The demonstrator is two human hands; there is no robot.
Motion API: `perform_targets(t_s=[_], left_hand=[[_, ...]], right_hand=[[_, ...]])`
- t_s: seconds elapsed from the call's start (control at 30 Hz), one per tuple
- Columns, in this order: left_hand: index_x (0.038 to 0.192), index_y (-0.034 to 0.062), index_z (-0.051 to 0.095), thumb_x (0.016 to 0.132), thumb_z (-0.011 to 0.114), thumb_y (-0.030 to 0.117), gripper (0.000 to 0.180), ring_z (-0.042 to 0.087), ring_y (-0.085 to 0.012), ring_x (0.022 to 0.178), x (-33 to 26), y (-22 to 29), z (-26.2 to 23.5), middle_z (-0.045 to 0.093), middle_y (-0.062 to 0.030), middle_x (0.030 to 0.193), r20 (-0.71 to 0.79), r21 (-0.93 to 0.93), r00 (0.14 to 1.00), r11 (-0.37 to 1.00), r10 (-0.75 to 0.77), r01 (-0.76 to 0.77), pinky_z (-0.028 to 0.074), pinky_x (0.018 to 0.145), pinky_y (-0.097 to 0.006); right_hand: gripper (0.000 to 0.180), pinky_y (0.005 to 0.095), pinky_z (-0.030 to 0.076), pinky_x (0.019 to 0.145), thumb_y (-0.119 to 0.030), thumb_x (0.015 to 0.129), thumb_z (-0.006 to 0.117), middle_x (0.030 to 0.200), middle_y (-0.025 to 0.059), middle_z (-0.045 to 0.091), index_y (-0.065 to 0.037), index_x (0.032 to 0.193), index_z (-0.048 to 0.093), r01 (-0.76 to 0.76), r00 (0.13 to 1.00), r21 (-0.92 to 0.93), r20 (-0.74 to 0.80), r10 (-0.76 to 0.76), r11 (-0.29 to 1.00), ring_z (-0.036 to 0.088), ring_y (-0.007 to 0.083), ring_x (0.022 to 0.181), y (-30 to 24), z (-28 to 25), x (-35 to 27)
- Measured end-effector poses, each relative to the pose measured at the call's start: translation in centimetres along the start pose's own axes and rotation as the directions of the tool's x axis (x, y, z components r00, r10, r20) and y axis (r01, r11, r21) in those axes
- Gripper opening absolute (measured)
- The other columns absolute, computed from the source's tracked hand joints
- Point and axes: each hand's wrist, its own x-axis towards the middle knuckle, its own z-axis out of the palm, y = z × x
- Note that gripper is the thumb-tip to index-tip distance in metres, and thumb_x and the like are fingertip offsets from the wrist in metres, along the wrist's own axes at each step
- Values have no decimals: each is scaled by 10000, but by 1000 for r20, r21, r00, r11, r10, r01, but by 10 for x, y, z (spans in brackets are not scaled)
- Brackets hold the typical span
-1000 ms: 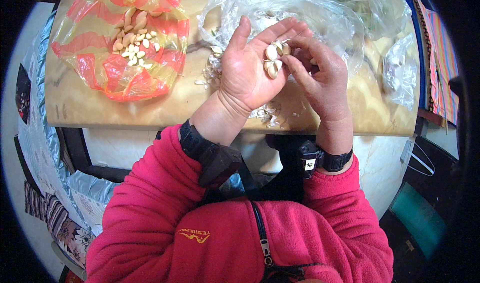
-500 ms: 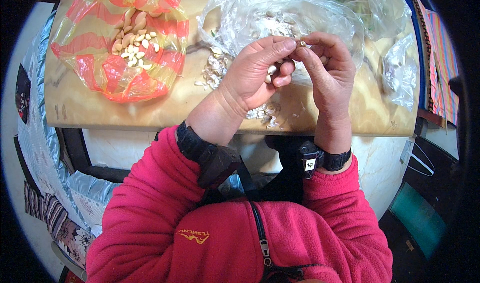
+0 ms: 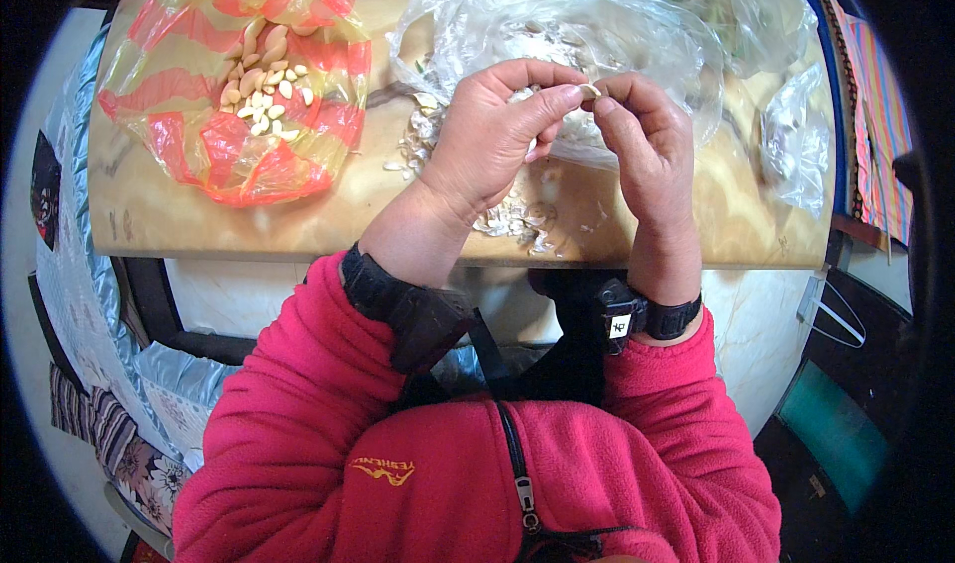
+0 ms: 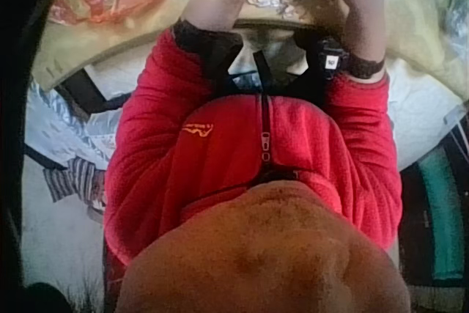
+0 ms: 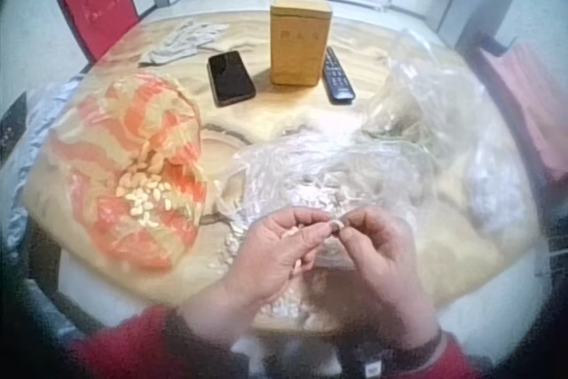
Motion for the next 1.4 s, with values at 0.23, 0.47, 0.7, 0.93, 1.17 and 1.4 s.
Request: perform_targets(t_s=[0.23,0.47,0.7,0.93,1.17,1.4], left_hand=[[994,10,611,854,619,82,158,444,-20,514,-1,-1,2,581,-3,727,27,29,1000,1000,-10,9,309,406,-134],[981,18,610,851,619,63,138,436,-13,520,-1,0,1,589,-7,749,88,57,996,998,16,-21,305,412,-127],[975,32,614,850,621,65,129,441,-15,524,-4,-1,4,576,5,747,77,153,995,985,71,-82,318,423,-134],[953,42,614,848,624,67,108,463,-23,534,-7,-6,8,593,-7,768,26,187,994,976,107,-109,337,427,-140],[945,42,636,846,635,86,108,460,-8,555,-7,-13,13,585,28,737,7,135,988,979,151,-151,368,475,-145],[953,38,637,839,655,131,148,451,-10,535,-4,-11,10,574,24,688,-54,196,997,980,52,-40,348,454,-143]], right_hand=[[123,189,353,565,-98,822,557,726,-29,571,3,832,625,-198,973,197,158,168,960,455,31,653,-4,-12,1],[138,175,340,566,-120,818,563,722,-37,563,2,831,628,-172,975,180,172,142,969,446,22,651,-5,-13,0],[111,185,320,525,-100,789,560,673,-46,537,-10,789,624,-233,965,283,188,184,930,417,18,597,-6,-15,0],[94,185,314,519,-75,770,551,658,-47,531,-13,753,620,-179,981,267,118,153,947,413,19,593,-3,-10,-1],[86,183,340,547,-53,758,541,669,-42,540,-3,736,608,-172,984,340,104,145,925,435,17,626,-1,-9,-1],[54,185,365,499,-37,738,561,599,-47,530,-17,708,602,5,997,-29,-79,-7,1000,443,15,559,2,-4,0]])
